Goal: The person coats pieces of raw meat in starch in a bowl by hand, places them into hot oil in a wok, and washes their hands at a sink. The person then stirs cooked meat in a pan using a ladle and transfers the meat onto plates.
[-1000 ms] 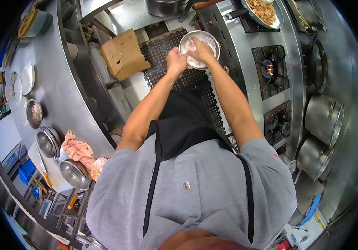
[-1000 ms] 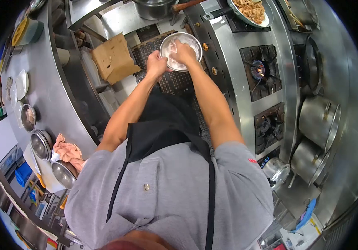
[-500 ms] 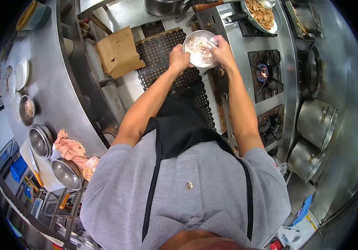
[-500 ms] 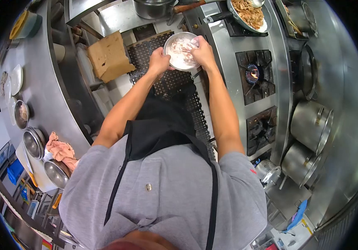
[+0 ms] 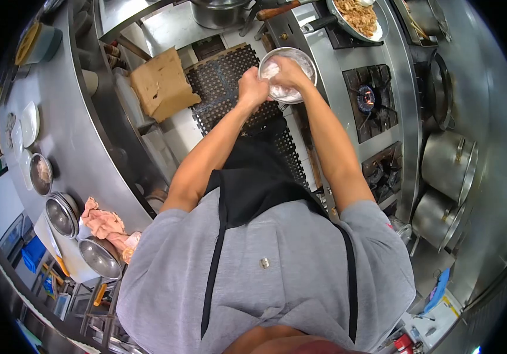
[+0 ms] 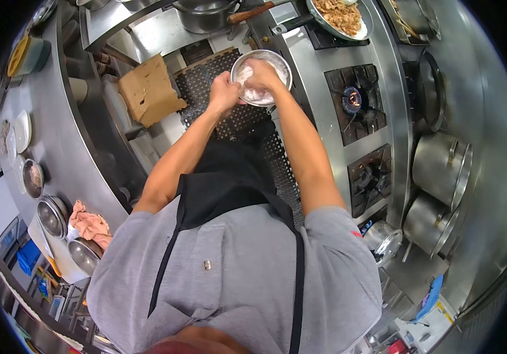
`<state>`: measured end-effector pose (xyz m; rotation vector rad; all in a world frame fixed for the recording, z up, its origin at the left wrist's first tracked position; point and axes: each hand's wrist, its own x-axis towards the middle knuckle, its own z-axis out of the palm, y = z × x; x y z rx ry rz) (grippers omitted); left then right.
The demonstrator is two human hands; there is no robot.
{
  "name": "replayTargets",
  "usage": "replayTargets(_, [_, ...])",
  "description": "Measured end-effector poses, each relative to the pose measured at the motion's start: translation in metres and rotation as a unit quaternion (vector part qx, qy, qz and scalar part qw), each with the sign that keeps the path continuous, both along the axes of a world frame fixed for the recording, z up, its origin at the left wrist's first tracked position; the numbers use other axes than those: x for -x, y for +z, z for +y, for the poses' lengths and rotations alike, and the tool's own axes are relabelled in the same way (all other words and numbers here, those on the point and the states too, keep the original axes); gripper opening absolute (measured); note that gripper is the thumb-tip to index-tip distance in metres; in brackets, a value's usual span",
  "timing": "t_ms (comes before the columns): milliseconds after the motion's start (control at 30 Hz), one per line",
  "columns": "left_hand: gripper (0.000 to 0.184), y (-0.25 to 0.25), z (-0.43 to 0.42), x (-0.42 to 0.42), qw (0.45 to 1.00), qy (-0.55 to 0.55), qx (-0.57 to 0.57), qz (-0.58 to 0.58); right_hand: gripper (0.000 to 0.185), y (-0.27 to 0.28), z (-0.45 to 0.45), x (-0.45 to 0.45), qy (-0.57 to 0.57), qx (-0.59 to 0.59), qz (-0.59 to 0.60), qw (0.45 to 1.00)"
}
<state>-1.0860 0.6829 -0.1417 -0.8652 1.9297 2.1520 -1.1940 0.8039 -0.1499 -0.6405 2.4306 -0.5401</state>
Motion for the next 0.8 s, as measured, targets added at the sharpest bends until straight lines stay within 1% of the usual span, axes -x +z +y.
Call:
replayTargets(33, [0.006, -0.004, 0.0, 0.0, 1.0, -0.004, 0.0, 0.0, 0.047, 0.004, -0.004, -0.002, 0.019, -0.017, 0.028, 0.999])
replayTargets(67, [0.004, -0.009, -0.002, -0.002, 1.0, -0.013, 0.009, -0.005, 0.047, 0.011, -0.001, -0.006, 0.015, -0.016, 0.027, 0.999])
replayTargets(133, [0.003, -0.008, -0.007, 0.001, 1.0, -0.017, 0.019, -0.007, 0.041, 0.032, 0.001, -0.016, 0.016, -0.043, 0.18, 0.983])
replayTargets(167, [0.004, -0.005, -0.009, 0.001, 0.999, -0.028, 0.045, -0.005, 0.033, 0.03, 0.01, -0.017, 0.014, -0.001, 0.186, 0.982])
replayTargets(200, [0.005, -0.003, -0.008, 0.0, 0.997, -0.041, 0.07, -0.003, 0.033, 0.032, 0.017, -0.016, 0.014, 0.0, 0.185, 0.983])
replayTargets(267, [0.007, 0.002, -0.006, 0.001, 0.995, -0.052, 0.083, -0.001, 0.031, 0.036, 0.035, -0.012, 0.005, 0.066, 0.183, 0.981])
replayTargets(300, [0.009, 0.005, -0.004, 0.002, 0.994, -0.061, 0.095, 0.0, 0.032, 0.047, 0.044, -0.011, -0.002, 0.152, 0.188, 0.97])
replayTargets(333, [0.009, 0.013, -0.001, 0.003, 0.993, -0.067, 0.097, 0.005, 0.032, 0.06, 0.048, -0.014, -0.008, 0.153, 0.193, 0.969])
replayTargets(400, [0.008, 0.031, 0.013, -0.002, 0.995, -0.069, 0.058, 0.032, 0.034, 0.085, 0.066, -0.029, -0.122, 0.15, 0.118, 0.974])
replayTargets(433, [0.008, 0.039, 0.02, -0.002, 0.994, -0.091, 0.042, 0.04, 0.035, 0.098, 0.08, -0.032, -0.12, 0.174, 0.173, 0.962])
replayTargets(467, [0.014, 0.042, 0.032, 0.002, 0.992, -0.108, 0.049, 0.044, 0.032, 0.108, 0.097, -0.03, -0.148, 0.196, 0.167, 0.955])
replayTargets(500, [0.016, 0.047, 0.046, 0.008, 0.989, -0.136, 0.039, 0.05, 0.033, 0.121, 0.117, -0.026, -0.149, 0.177, 0.15, 0.961])
replayTargets(533, [0.016, 0.063, 0.061, 0.014, 0.983, -0.167, 0.003, 0.076, 0.034, 0.135, 0.141, -0.022, -0.159, 0.157, 0.137, 0.965])
replayTargets(567, [0.013, 0.062, 0.083, 0.025, 0.98, -0.173, -0.049, 0.086, 0.033, 0.149, 0.166, -0.018, -0.17, 0.177, 0.166, 0.955])
replayTargets(600, [0.003, 0.083, 0.103, 0.037, 0.976, -0.192, -0.066, 0.079, 0.03, 0.179, 0.185, -0.019, -0.218, 0.184, 0.175, 0.942])
replayTargets(667, [0.01, 0.088, 0.15, 0.069, 0.966, -0.218, -0.116, 0.081, 0.027, 0.199, 0.25, -0.001, -0.262, 0.28, 0.175, 0.907])
replayTargets(700, [0.01, 0.094, 0.176, 0.085, 0.961, -0.236, -0.116, 0.085, 0.025, 0.207, 0.285, 0.015, -0.306, 0.328, 0.166, 0.878])
replayTargets(733, [0.013, 0.103, 0.2, 0.1, 0.958, -0.246, -0.117, 0.095, 0.026, 0.237, 0.312, 0.024, -0.31, 0.279, 0.243, 0.876])
replayTargets(767, [0.015, 0.11, 0.225, 0.117, 0.955, -0.251, -0.117, 0.105, 0.027, 0.249, 0.348, 0.041, -0.307, 0.318, 0.262, 0.858])
replayTargets(800, [0.014, 0.115, 0.249, 0.131, 0.954, -0.257, -0.11, 0.109, 0.029, 0.261, 0.381, 0.058, -0.339, 0.324, 0.283, 0.837])
